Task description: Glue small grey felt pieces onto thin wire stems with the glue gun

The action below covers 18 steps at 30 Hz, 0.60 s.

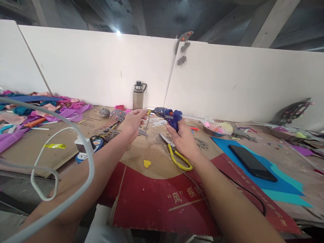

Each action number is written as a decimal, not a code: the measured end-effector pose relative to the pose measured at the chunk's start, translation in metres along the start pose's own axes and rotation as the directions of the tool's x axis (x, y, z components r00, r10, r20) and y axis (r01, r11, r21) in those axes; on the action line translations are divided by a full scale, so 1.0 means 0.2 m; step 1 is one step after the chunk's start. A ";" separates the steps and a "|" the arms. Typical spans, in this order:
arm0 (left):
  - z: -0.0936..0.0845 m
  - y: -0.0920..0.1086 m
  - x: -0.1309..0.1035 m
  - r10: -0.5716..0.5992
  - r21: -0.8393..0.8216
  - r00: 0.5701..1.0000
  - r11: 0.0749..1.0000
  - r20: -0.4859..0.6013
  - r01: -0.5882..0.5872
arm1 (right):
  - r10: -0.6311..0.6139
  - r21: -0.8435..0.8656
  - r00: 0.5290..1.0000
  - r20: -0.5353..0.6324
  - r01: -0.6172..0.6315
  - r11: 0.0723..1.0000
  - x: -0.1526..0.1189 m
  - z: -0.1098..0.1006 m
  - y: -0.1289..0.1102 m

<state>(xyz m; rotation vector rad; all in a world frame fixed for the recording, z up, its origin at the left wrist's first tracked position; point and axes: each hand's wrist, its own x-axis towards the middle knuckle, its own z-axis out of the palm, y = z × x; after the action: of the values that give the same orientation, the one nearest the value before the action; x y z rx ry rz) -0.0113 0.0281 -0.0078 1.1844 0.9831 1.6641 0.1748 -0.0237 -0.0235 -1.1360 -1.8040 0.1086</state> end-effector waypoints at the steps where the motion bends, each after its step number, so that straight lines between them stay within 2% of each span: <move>1: 0.00 0.00 0.00 -0.003 -0.004 1.000 1.000 0.001 0.003 | 0.002 -0.004 1.000 0.001 -0.002 1.000 0.00 0.00 0.00; 18: 0.00 -0.02 0.00 0.004 0.036 1.000 0.999 0.029 -0.005 | -0.041 0.019 0.999 -0.007 0.041 0.999 0.00 0.00 -0.02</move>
<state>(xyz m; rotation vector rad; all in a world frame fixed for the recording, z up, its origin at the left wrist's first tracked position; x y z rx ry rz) -0.0107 0.0301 -0.0116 1.2323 0.9967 1.6343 0.1726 -0.0268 -0.0216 -1.0846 -1.8160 0.0979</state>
